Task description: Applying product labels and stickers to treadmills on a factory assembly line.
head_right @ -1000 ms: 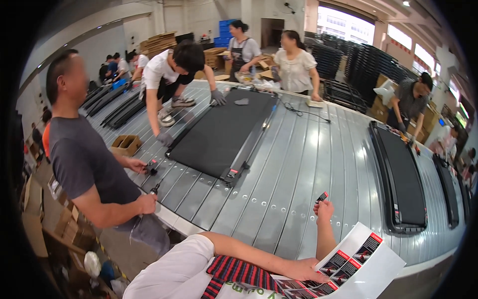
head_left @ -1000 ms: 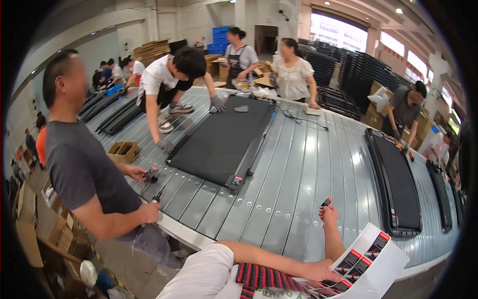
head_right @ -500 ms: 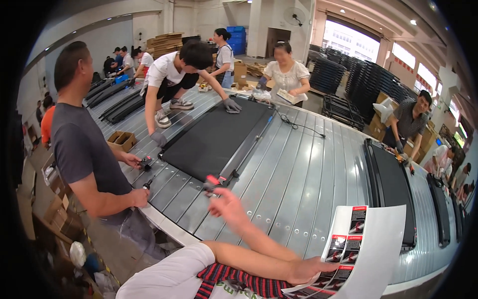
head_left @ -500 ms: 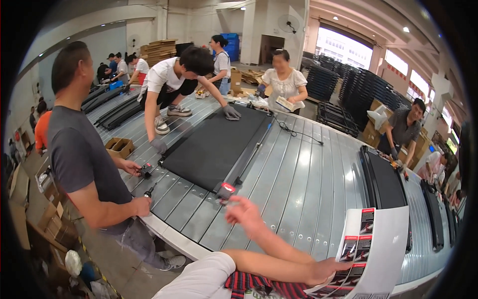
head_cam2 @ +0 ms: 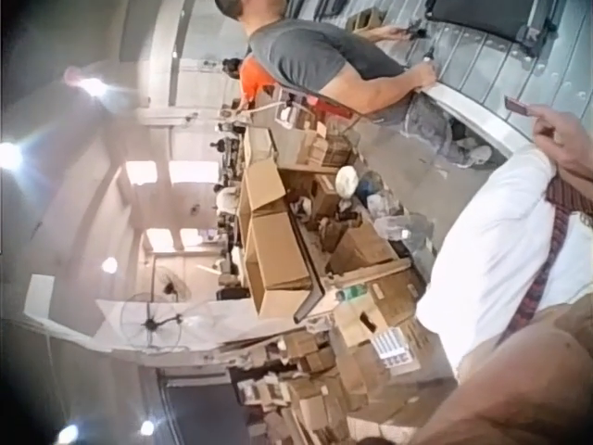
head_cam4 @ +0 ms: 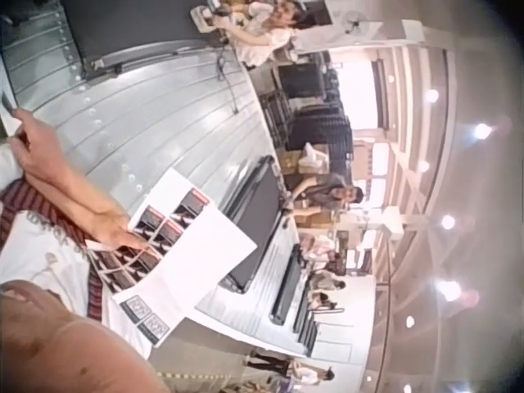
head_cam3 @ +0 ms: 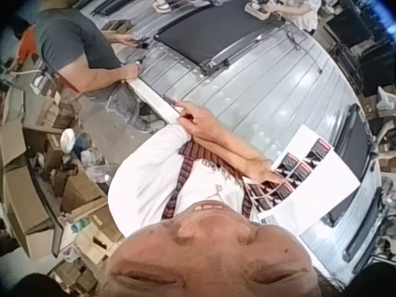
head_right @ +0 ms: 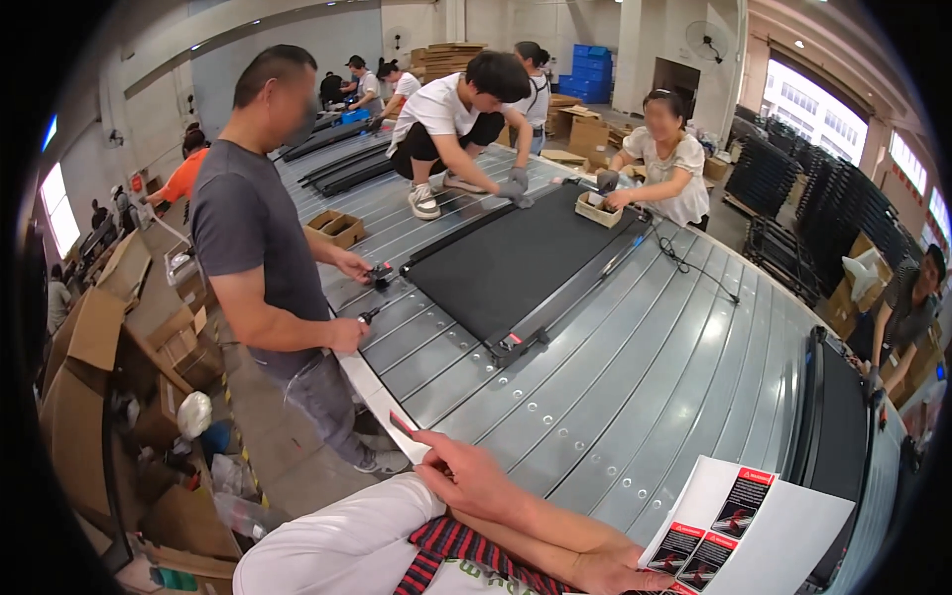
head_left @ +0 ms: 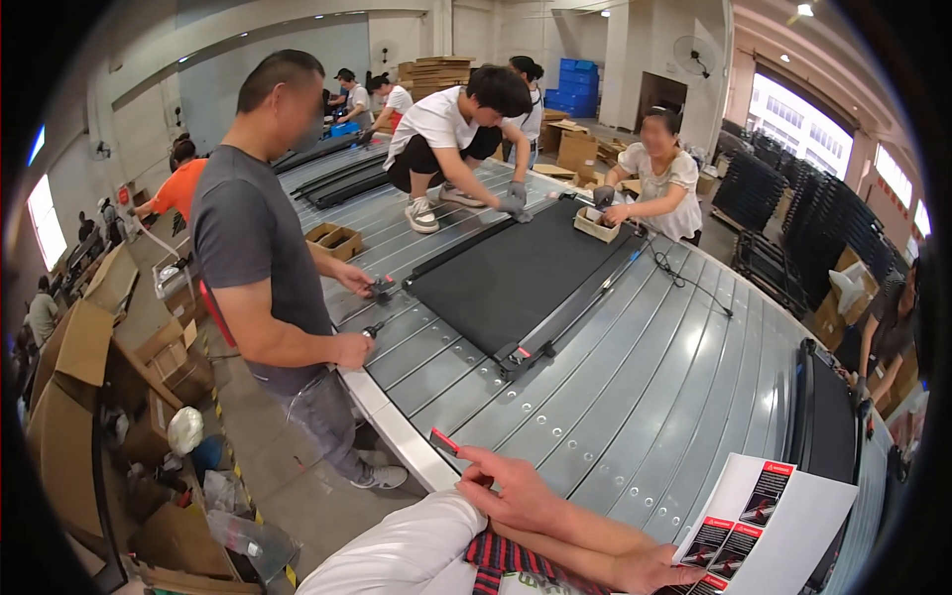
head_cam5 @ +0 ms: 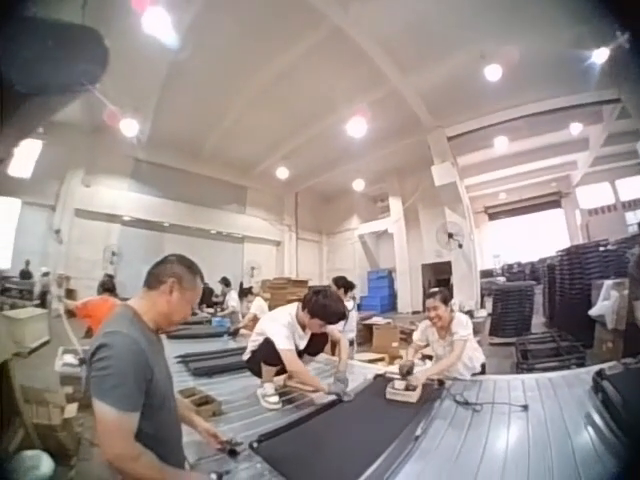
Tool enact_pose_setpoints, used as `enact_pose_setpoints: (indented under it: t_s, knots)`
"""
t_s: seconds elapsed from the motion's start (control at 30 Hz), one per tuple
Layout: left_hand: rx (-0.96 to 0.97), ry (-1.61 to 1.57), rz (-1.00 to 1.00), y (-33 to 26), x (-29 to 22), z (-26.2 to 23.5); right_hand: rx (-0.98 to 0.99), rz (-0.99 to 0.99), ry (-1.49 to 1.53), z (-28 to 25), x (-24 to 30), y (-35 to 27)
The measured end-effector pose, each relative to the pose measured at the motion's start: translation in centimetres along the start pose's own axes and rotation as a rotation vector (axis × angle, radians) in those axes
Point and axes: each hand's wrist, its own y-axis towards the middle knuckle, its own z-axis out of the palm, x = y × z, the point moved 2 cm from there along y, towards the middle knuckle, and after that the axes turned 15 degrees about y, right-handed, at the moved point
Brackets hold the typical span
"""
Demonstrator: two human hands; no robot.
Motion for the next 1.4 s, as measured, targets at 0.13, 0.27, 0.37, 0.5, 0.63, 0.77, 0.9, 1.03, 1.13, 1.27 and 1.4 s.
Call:
enact_pose_setpoints:
  t_s: [0.13, 0.27, 0.37, 0.5, 0.63, 0.77, 0.9, 1.03, 1.13, 1.27, 1.4]
  knots:
    - [0.004, -0.161, -0.197, -0.2, -2.1, -0.8, 0.001, 0.013, -0.062, 0.0, -1.3, -0.2]
    - [-0.063, -0.256, -0.118, 0.0, -1.9, -0.7, 0.109, 0.136, -0.050, 0.1, -1.4, 0.0]
    - [-0.033, -0.198, -0.196, -0.2, -2.1, -0.6, 0.182, 0.178, -0.036, 0.1, -1.8, 0.1]
    - [-0.007, -0.377, -0.168, -0.3, -2.5, -0.6, 0.149, 0.176, -0.025, 0.2, -2.3, 0.2]
    - [0.020, -0.306, -0.220, -0.8, -3.1, -0.9, 0.112, 0.161, -0.055, 0.0, -1.9, 0.6]
    - [0.036, -0.396, -0.217, -1.1, -2.7, -0.5, 0.067, 0.194, -0.100, 0.1, -1.5, 0.8]
    - [0.057, -0.293, -0.234, -1.3, -2.1, -0.1, -0.026, 0.129, -0.132, 0.0, -2.1, 0.6]
    - [0.065, -0.409, -0.154, -1.5, -2.3, -0.1, -0.141, 0.148, -0.123, -0.2, -3.0, 0.6]
    - [0.097, -0.267, -0.265, -1.1, -1.6, -0.4, -0.223, 0.177, -0.087, -0.7, -3.9, 1.0]
    - [0.227, -0.324, -0.422, 0.1, -0.8, -1.0, -0.161, 0.294, 0.134, -1.7, -5.6, 2.8]
    - [0.088, -0.417, -0.341, -0.2, -0.4, -1.5, 0.045, 0.348, 0.013, -1.5, -7.6, 2.8]
